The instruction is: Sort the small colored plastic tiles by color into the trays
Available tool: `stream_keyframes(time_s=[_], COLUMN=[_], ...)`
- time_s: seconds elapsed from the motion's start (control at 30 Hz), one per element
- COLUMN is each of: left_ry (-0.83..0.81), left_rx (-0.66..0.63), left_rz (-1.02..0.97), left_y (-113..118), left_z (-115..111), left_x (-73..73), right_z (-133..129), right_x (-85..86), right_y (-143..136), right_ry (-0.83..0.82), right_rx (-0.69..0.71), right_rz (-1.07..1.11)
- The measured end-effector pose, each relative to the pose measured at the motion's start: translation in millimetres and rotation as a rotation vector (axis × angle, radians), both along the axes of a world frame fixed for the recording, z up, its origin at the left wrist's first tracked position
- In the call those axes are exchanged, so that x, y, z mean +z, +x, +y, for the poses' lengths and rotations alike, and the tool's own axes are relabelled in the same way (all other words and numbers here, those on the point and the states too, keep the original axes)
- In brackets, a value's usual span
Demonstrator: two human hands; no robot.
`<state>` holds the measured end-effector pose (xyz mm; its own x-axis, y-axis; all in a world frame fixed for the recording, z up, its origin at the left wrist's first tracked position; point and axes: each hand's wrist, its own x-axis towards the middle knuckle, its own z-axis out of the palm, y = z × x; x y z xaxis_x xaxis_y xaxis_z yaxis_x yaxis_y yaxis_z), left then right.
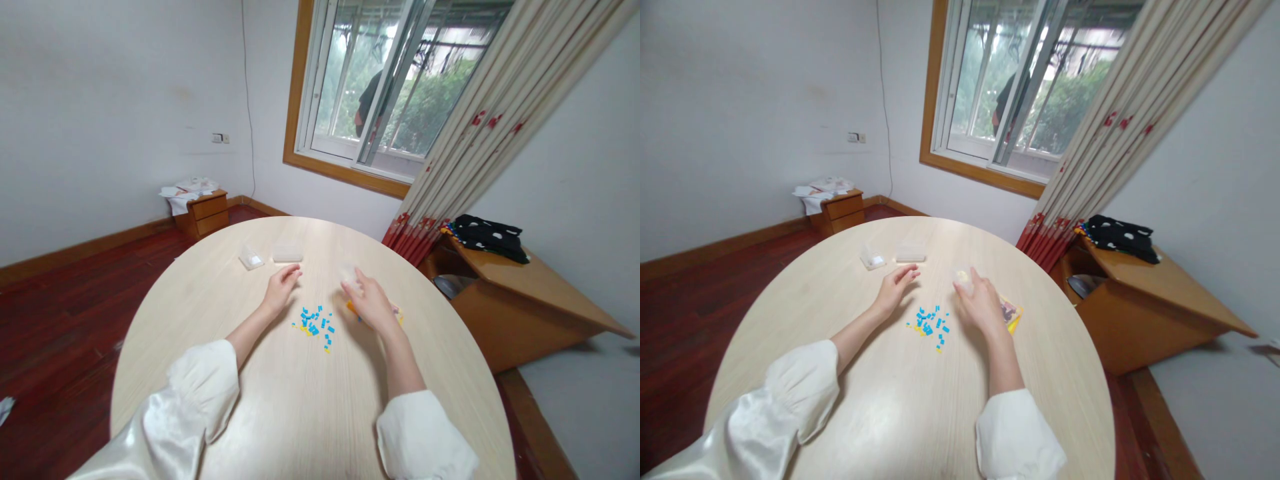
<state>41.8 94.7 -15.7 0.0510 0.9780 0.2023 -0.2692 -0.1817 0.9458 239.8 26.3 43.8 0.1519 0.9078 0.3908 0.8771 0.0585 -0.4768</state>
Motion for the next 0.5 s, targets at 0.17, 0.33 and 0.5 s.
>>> stream_keyframes(time_s=[0.17,0.33,0.5], left_ry=[-0.177,-0.08,0.025], left_rx=[-0.375,-0.28,-0.225], left_rz=[-0.25,-0.104,0.054], left_y=[16.4,16.4,16.8], left_z=[-17.2,-15.0,-14.7], left_x=[2.0,-3.2,-2.7], right_z=[2.5,-7.3,-10.2], right_x=[-28.8,-38.2,-37.6], right_y=[-65.7,-79.2,-75.2], right_ry=[0.064,0.054,0.058], right_rx=[0.246,0.284,0.274], right_rz=[0.247,0.368,0.314])
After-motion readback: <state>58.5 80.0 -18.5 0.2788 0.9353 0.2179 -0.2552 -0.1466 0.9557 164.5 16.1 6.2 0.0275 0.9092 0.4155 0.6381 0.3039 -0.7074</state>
